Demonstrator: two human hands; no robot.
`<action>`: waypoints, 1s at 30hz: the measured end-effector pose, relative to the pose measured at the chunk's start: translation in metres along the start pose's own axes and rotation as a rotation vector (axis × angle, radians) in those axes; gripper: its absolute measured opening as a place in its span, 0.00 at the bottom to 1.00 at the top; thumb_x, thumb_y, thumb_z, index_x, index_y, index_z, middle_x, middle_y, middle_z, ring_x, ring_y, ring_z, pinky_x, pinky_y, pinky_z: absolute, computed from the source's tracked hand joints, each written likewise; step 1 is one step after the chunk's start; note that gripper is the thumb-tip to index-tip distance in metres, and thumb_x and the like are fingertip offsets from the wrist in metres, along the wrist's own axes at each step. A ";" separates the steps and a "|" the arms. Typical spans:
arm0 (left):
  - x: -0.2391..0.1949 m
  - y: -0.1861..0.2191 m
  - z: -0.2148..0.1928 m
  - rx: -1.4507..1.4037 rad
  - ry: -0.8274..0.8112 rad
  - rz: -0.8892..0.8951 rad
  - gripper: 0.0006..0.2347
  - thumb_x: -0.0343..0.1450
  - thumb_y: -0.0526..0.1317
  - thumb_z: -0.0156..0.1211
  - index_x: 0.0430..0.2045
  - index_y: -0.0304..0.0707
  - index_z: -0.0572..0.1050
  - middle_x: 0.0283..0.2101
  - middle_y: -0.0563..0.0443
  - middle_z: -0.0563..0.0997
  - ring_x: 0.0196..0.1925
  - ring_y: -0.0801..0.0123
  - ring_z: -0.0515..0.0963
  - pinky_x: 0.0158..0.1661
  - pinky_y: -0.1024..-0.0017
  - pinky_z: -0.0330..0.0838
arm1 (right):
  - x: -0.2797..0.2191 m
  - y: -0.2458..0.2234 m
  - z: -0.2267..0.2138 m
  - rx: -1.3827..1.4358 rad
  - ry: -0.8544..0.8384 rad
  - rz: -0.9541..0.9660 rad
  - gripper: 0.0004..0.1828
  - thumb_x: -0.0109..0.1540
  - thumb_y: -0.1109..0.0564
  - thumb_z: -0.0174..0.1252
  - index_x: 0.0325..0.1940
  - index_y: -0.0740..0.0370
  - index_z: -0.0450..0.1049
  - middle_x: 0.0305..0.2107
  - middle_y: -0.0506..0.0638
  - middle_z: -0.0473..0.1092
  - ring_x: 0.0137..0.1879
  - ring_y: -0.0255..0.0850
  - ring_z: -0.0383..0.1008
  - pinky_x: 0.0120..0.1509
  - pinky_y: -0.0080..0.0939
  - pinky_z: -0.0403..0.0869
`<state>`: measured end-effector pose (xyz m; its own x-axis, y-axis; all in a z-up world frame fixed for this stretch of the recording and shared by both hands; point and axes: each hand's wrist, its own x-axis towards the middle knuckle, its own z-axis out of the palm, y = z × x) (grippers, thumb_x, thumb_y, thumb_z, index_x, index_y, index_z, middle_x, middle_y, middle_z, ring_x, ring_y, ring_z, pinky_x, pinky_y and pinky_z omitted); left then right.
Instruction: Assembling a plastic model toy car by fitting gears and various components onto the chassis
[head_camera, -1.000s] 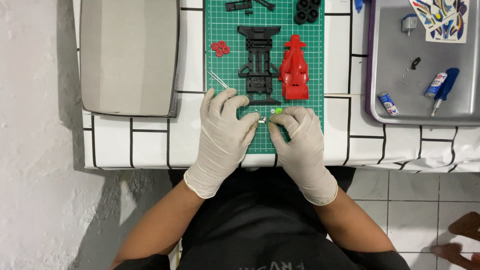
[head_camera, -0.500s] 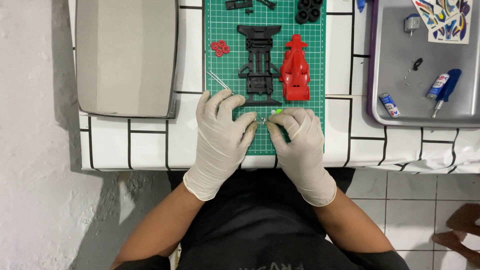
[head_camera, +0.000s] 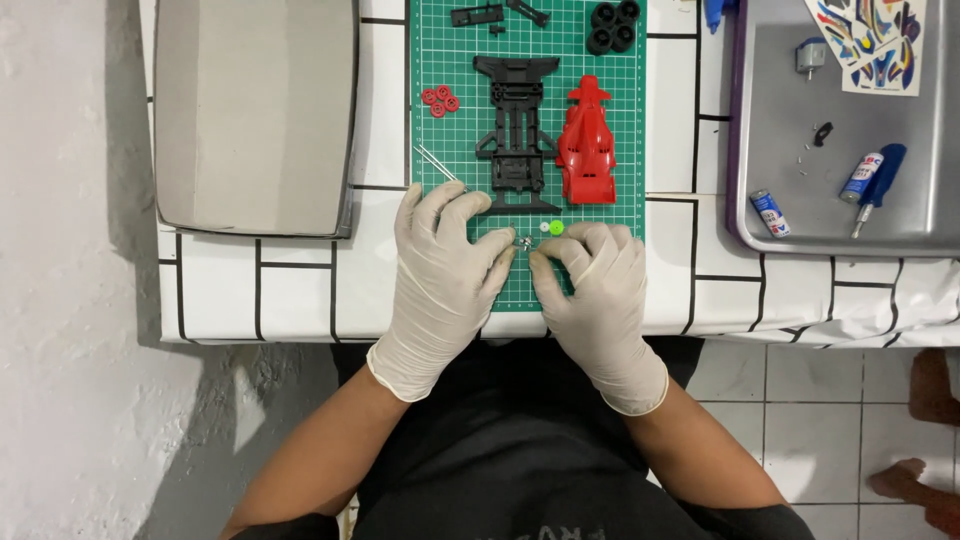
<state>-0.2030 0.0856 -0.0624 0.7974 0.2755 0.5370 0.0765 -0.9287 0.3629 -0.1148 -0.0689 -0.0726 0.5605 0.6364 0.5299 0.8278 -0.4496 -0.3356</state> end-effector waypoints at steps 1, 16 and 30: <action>0.000 0.000 0.000 -0.004 0.003 -0.001 0.03 0.69 0.40 0.71 0.31 0.46 0.82 0.49 0.48 0.73 0.64 0.50 0.68 0.66 0.40 0.54 | 0.001 -0.001 -0.002 -0.004 -0.001 -0.002 0.07 0.64 0.56 0.66 0.37 0.54 0.73 0.34 0.45 0.64 0.43 0.44 0.66 0.46 0.44 0.65; -0.002 0.001 -0.001 0.003 -0.002 0.011 0.04 0.69 0.42 0.69 0.31 0.46 0.82 0.49 0.48 0.72 0.64 0.52 0.66 0.66 0.41 0.53 | -0.001 0.002 -0.006 -0.017 -0.046 0.017 0.10 0.65 0.51 0.65 0.36 0.52 0.71 0.35 0.44 0.60 0.44 0.45 0.65 0.46 0.45 0.61; 0.000 0.005 -0.004 -0.003 0.011 -0.059 0.07 0.67 0.41 0.70 0.32 0.42 0.78 0.49 0.48 0.70 0.64 0.51 0.67 0.66 0.43 0.56 | -0.037 0.049 -0.033 -0.058 0.001 0.127 0.19 0.60 0.46 0.67 0.50 0.50 0.70 0.57 0.54 0.62 0.68 0.57 0.63 0.65 0.58 0.64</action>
<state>-0.2049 0.0818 -0.0569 0.7847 0.3327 0.5230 0.1214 -0.9099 0.3967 -0.0956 -0.1355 -0.0826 0.6603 0.5716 0.4871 0.7476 -0.5617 -0.3543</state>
